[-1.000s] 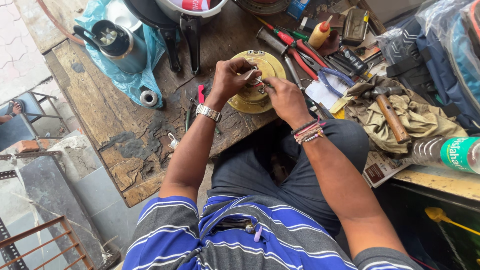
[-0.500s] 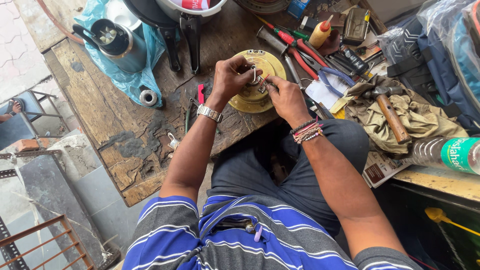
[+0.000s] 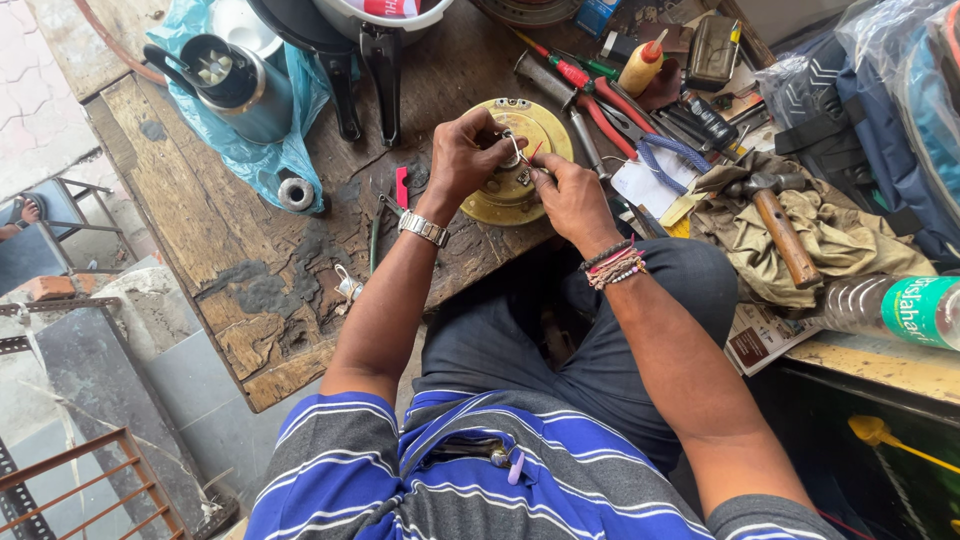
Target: The person works on a circular brass-colored electrical component on a cluttered wooden table. They use a screwdriver to adjust screws, apply glue to a wire, and connect a small cylindrical part to the component.
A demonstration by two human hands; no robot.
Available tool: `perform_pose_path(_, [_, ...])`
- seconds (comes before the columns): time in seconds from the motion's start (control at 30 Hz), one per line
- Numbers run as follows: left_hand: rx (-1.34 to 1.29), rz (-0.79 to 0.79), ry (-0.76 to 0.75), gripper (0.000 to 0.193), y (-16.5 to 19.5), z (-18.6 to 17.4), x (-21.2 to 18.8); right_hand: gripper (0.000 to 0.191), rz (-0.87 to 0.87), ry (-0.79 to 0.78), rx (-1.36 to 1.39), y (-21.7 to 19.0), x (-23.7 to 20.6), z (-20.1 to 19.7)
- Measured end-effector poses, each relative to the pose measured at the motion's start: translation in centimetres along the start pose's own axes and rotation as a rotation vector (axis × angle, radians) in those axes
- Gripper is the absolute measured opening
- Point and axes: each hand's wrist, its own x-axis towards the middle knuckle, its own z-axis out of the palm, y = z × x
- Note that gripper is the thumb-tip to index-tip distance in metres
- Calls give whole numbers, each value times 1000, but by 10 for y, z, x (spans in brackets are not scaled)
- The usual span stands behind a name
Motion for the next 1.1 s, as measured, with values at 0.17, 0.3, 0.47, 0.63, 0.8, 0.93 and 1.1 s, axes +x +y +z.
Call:
perform_pose_path(0.17, [-33,4,-9,29,-1,0,0,28,59,-25,23,6,4,5])
perform_pose_path(0.3, [-42,26,-10,27,0,-1,0,24,82,-10,205,16,7,21])
perform_pose_path(0.47, [-38,17,-5,26,1,-2,-1,20,129,13,361,26,8,32])
perform_pose_path(0.63, [-4,-25,-6,25,1,-1,-2,20,30,29,234,23,5,29])
perform_pose_path(0.8, [-74,49,27,21,1,2,-4,22,148,22,248,13,-1,32])
perform_pose_path(0.93, [19,46,-4,22,2,-3,-2,21,124,30,222,17,4,30])
perform_pose_path(1.1, [-31,16,-160,21,6,-17,6,22,-215,141,-220,20,10,21])
